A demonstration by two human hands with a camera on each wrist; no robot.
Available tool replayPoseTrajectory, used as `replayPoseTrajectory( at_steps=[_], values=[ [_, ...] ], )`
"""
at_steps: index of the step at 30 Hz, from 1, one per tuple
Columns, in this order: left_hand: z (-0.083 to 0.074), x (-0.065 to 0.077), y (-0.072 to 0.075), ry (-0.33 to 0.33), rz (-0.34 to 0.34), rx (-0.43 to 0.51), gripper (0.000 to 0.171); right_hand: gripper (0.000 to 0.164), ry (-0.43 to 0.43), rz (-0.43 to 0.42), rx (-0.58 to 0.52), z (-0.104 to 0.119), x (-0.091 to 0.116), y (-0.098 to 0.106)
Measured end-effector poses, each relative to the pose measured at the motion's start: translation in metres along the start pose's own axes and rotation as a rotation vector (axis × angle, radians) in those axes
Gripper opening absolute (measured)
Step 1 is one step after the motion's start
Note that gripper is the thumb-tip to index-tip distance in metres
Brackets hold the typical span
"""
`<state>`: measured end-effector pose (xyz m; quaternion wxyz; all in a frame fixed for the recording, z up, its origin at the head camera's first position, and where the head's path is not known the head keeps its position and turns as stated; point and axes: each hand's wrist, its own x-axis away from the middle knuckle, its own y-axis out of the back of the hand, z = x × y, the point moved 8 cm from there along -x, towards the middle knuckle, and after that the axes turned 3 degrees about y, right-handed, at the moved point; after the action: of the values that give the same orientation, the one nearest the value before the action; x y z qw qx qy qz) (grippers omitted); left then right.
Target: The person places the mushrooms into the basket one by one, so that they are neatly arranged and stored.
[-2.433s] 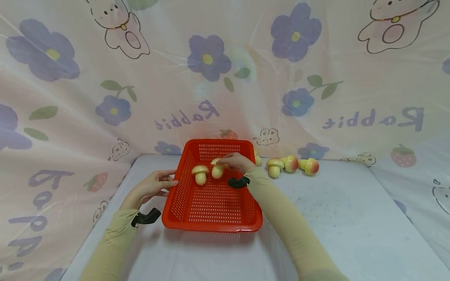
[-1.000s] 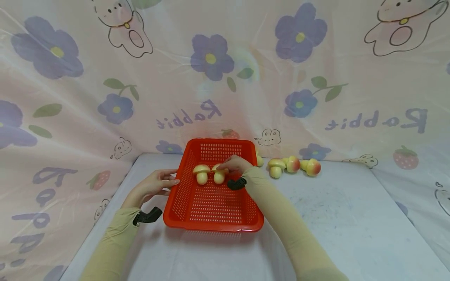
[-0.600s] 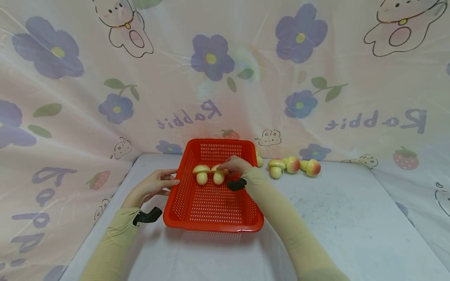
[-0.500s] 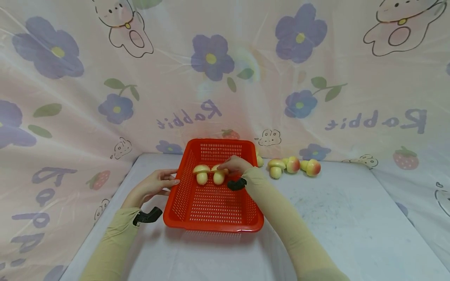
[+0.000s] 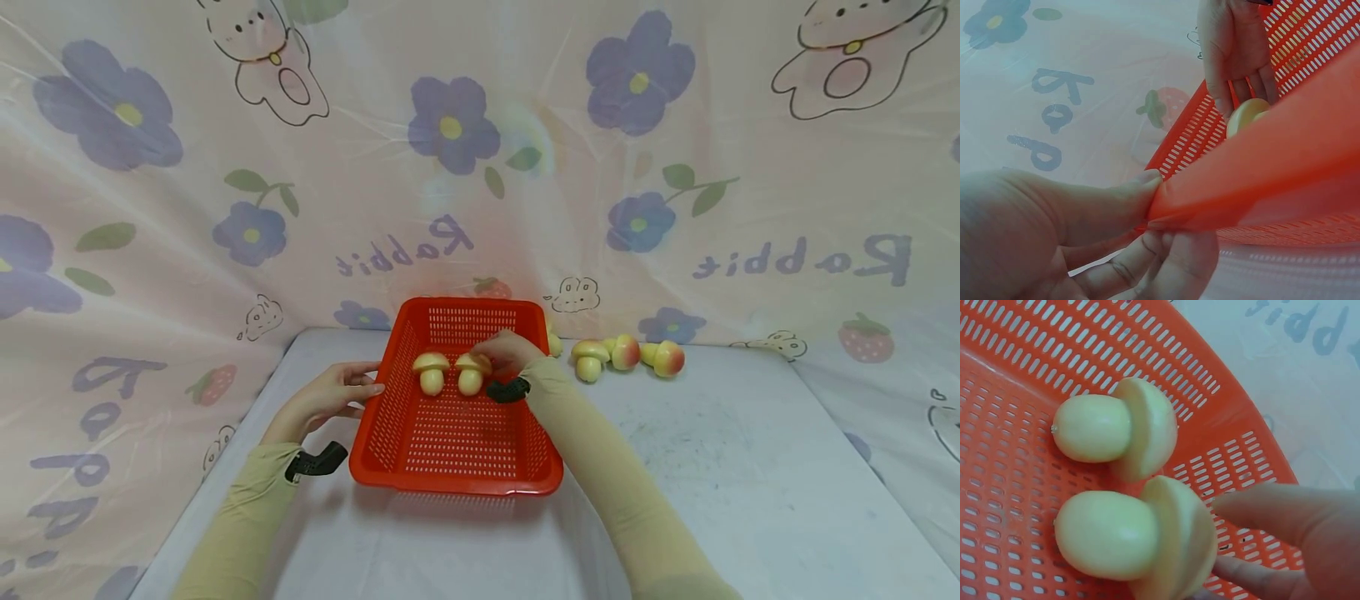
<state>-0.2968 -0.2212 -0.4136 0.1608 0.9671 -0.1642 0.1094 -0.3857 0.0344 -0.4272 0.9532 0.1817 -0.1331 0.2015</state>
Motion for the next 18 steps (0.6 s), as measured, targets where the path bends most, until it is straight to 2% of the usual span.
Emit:
replayPoseTrajectory(
  at_steps=[6,18],
  values=[
    [-0.0003,-0.0005,-0.0008,-0.009,0.012,0.019,0.064,0.015,0.017,0.050,-0.077,0.0011,-0.0011,-0.0042],
    [-0.0013,-0.0003,-0.0007,-0.003,0.014,0.016,0.064,0.035,0.004,0.083,0.048,-0.0007,-0.0038,-0.0062]
  ],
)
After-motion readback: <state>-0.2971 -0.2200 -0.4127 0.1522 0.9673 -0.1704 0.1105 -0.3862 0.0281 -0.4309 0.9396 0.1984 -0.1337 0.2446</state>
